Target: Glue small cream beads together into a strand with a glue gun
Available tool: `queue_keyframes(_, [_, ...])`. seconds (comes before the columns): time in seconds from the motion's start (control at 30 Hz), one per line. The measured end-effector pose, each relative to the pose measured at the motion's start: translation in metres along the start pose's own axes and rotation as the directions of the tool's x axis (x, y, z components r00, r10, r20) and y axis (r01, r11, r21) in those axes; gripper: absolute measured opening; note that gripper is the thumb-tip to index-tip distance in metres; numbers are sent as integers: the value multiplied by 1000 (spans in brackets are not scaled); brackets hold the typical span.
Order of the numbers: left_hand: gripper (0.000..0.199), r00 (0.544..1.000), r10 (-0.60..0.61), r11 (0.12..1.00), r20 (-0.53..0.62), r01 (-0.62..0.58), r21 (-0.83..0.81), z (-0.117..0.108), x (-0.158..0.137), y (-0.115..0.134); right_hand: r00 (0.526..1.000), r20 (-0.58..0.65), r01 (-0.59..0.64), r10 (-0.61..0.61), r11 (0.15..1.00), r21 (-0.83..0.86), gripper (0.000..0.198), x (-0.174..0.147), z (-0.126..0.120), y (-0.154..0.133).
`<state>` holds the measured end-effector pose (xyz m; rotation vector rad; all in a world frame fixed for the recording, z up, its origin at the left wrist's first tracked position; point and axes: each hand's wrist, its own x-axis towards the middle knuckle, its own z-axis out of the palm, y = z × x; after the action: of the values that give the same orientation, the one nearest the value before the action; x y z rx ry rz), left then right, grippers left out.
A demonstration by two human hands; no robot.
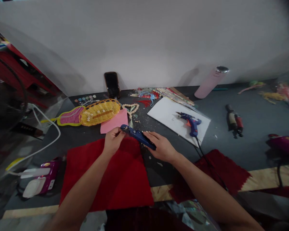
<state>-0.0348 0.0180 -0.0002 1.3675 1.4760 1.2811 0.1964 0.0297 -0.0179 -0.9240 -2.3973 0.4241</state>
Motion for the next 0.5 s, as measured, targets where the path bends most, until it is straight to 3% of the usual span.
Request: queue_keyframes(0.5, [24, 1000, 19, 1000, 19, -19, 24, 0, 0, -3, 999, 33, -18, 18, 1000, -1, 56, 0, 1, 1])
